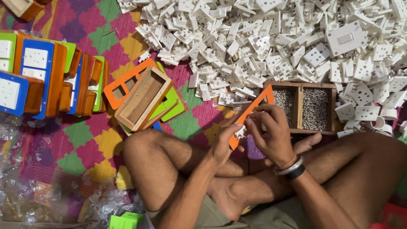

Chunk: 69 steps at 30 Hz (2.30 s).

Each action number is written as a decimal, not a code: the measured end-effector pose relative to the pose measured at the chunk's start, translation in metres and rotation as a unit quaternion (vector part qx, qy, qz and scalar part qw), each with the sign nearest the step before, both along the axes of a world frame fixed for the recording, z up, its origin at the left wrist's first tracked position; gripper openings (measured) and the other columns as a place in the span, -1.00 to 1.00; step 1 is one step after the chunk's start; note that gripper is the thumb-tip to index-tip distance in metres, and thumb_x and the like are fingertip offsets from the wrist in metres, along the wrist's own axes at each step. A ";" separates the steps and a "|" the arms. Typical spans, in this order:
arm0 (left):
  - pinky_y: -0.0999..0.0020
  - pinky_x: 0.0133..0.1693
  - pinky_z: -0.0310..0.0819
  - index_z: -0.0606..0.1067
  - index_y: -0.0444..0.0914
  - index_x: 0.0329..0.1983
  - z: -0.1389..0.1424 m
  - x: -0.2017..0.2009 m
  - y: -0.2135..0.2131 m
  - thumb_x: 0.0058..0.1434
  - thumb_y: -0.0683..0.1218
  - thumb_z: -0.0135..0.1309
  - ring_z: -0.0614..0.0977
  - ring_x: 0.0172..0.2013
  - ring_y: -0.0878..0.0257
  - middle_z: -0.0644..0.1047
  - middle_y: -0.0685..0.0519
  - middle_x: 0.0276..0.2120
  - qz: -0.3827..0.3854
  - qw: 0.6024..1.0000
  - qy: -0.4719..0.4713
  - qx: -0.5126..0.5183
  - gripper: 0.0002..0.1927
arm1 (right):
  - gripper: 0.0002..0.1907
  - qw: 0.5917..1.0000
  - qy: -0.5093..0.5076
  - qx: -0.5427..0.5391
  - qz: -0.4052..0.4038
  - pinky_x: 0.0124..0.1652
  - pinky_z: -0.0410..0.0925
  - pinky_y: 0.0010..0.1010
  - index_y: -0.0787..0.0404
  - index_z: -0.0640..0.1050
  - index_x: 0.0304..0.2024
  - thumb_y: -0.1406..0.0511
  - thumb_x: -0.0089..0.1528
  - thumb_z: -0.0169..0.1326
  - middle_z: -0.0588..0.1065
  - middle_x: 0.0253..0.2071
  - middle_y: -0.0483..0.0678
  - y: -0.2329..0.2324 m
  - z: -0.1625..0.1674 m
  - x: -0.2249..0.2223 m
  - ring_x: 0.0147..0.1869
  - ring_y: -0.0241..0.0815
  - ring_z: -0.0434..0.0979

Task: The person sits on the floor and assembles electrical outlet plates by inserting white plastic inserts into colored frames and securing them with screws. The person handles orange and green frames, using a small screwdriver to fasten the components together.

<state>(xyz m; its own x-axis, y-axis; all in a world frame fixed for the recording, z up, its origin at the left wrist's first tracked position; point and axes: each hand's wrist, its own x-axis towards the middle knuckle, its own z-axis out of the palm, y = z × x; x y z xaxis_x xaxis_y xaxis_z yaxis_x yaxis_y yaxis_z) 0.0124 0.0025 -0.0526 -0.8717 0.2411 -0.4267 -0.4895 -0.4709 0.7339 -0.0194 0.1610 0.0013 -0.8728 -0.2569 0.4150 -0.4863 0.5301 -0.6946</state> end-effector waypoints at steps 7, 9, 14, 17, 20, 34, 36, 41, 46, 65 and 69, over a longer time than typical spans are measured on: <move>0.52 -0.51 0.41 0.41 -0.21 0.37 0.006 -0.003 0.003 0.29 0.09 -0.10 0.55 -0.14 0.39 0.55 0.10 -0.06 -0.011 0.998 0.013 -0.060 -0.40 | -0.87 0.999 -0.003 -0.025 -0.020 -0.09 0.39 -0.25 0.29 0.56 -0.25 0.39 0.20 0.27 0.48 -0.14 0.04 -0.001 -0.004 -0.001 -0.04 -0.01 0.50; 0.52 -0.49 0.42 0.42 -0.20 0.35 0.006 -0.002 0.004 0.28 0.10 -0.09 0.55 -0.14 0.40 0.55 0.11 -0.05 -0.014 0.997 0.005 -0.071 -0.41 | -0.85 0.996 -0.054 -0.065 -0.035 -0.13 0.40 -0.29 0.30 0.55 -0.23 0.38 0.21 0.26 0.46 -0.16 0.03 -0.001 -0.007 -0.003 -0.10 -0.05 0.50; 0.50 -0.52 0.39 0.43 -0.16 0.31 0.003 0.000 0.007 0.29 0.09 -0.10 0.52 -0.17 0.42 0.53 0.15 -0.10 0.003 0.999 -0.011 -0.040 -0.46 | -0.85 0.998 -0.006 -0.051 -0.021 -0.09 0.39 -0.24 0.30 0.55 -0.26 0.38 0.20 0.27 0.48 -0.15 0.03 -0.001 -0.011 -0.003 -0.06 -0.02 0.50; 0.50 -0.52 0.38 0.45 -0.20 0.27 0.003 0.001 0.006 0.34 0.08 -0.10 0.52 -0.19 0.41 0.53 0.14 -0.15 0.013 1.000 -0.002 -0.026 -0.51 | -0.83 0.999 0.005 -0.044 -0.023 -0.07 0.39 -0.24 0.30 0.57 -0.26 0.37 0.16 0.30 0.50 -0.12 0.04 -0.001 -0.013 -0.001 -0.02 -0.01 0.51; 0.51 -0.51 0.39 0.46 -0.23 0.24 0.006 0.001 0.006 0.34 0.07 -0.10 0.52 -0.19 0.45 0.53 0.15 -0.16 0.014 0.999 0.001 -0.042 -0.52 | -0.83 0.996 -0.028 -0.073 -0.042 -0.06 0.42 -0.28 0.30 0.57 -0.27 0.36 0.17 0.30 0.52 -0.10 0.03 -0.003 -0.015 0.000 -0.01 -0.04 0.54; 0.51 -0.51 0.39 0.43 -0.19 0.33 0.006 -0.002 0.004 0.30 0.05 -0.10 0.53 -0.21 0.41 0.55 0.15 -0.10 0.033 0.999 -0.002 -0.029 -0.46 | -0.84 0.985 -0.109 -0.126 -0.040 -0.01 0.45 -0.36 0.31 0.65 -0.20 0.38 0.19 0.30 0.55 -0.06 0.02 0.001 -0.014 0.000 0.02 -0.12 0.60; 0.51 -0.51 0.41 0.41 -0.17 0.36 0.005 -0.003 0.004 0.28 0.05 -0.10 0.54 -0.15 0.41 0.55 0.14 -0.06 0.030 0.999 -0.011 -0.043 -0.42 | -0.83 0.986 -0.112 -0.118 -0.044 -0.04 0.46 -0.38 0.32 0.65 -0.19 0.37 0.19 0.30 0.54 -0.07 0.02 0.001 -0.014 0.000 -0.01 -0.14 0.60; 0.50 -0.49 0.45 0.37 -0.18 0.41 0.005 -0.003 0.006 0.27 0.06 -0.10 0.52 -0.11 0.37 0.52 0.08 -0.04 0.014 0.995 0.028 -0.095 -0.37 | -0.83 0.991 -0.077 -0.097 -0.050 -0.07 0.45 -0.35 0.35 0.64 -0.20 0.39 0.18 0.30 0.52 -0.10 0.04 -0.001 -0.014 0.000 -0.04 -0.11 0.59; 0.51 -0.49 0.48 0.38 -0.18 0.42 0.008 -0.004 0.006 0.27 0.07 -0.13 0.53 -0.11 0.32 0.52 0.05 -0.06 -0.006 0.990 0.045 -0.134 -0.36 | -0.83 0.994 -0.056 -0.075 -0.057 -0.12 0.46 -0.34 0.35 0.62 -0.23 0.39 0.17 0.30 0.51 -0.13 0.04 -0.002 -0.012 0.001 -0.09 -0.09 0.59; 0.47 -0.49 0.48 0.46 -0.27 0.33 -0.003 0.000 0.008 0.31 0.08 -0.10 0.49 -0.19 0.33 0.47 0.07 -0.09 -0.008 0.992 0.043 -0.118 -0.42 | -0.85 0.978 -0.132 -0.136 -0.089 -0.25 0.41 -0.46 0.34 0.58 -0.23 0.35 0.27 0.26 0.45 -0.22 -0.04 0.000 -0.025 -0.002 -0.24 -0.28 0.51; 0.46 -0.53 0.45 0.42 -0.19 0.38 -0.008 0.001 0.010 0.32 0.09 -0.11 0.50 -0.30 0.33 0.47 0.08 -0.25 -0.007 0.997 0.015 -0.075 -0.41 | -0.84 0.978 -0.141 -0.150 -0.044 -0.26 0.35 -0.48 0.31 0.54 -0.20 0.37 0.28 0.26 0.43 -0.23 -0.06 0.010 -0.036 -0.011 -0.25 -0.30 0.43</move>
<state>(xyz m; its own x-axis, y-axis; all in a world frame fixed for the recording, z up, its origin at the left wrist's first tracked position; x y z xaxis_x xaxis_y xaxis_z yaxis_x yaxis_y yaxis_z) 0.0130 0.0129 -0.0605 -0.8819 0.1889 -0.4320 -0.4715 -0.3487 0.8100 -0.0306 0.1712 -0.0345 -0.9768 -0.0792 0.1989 -0.2138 0.3140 -0.9250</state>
